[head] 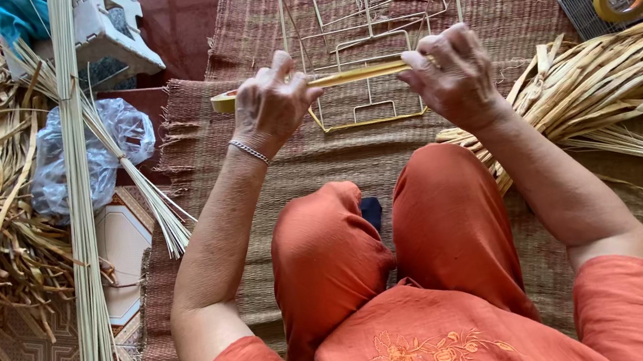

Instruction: The person sits on a mat and wraps a yellow adhesive tape around a rectangular wire frame. They use scissors to cut the tape at intervals and continue wrapping different sections of the frame.

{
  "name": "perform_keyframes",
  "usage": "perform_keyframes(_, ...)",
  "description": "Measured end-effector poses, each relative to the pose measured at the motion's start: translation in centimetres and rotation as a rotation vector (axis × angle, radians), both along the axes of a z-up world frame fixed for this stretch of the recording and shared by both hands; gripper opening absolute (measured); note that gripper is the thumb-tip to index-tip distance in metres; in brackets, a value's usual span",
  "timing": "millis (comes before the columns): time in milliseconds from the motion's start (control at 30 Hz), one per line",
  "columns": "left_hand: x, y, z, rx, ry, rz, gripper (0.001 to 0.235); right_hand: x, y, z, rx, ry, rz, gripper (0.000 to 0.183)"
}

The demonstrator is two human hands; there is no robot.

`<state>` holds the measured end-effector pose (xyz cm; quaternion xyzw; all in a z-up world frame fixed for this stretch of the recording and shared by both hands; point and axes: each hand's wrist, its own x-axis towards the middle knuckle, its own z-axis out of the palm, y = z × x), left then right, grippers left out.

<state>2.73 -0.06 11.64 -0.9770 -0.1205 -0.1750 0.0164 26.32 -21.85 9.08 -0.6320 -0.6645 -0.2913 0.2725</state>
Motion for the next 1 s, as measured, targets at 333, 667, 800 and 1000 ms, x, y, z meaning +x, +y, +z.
perform_keyframes(333,0.4,-1.9,0.5,0.339,0.058,-0.209,0.011,6.8,0.0,-1.5,-0.030,-0.288,0.033,0.011)
perform_keyframes(667,3.9,-4.6,2.6,-0.291,0.272,-0.025,0.029,8.4,-0.7,-3.7,0.090,0.652,-0.159,0.016)
perform_keyframes(800,4.2,-6.1,2.8,-0.288,0.198,-0.039,0.026,2.9,-2.1,-1.2,-0.114,1.382,-0.122,0.017)
perform_keyframes(1000,5.9,-8.1,1.1,-0.184,0.211,-0.089,0.020,3.0,1.2,-1.3,-0.134,1.799,0.131,0.022)
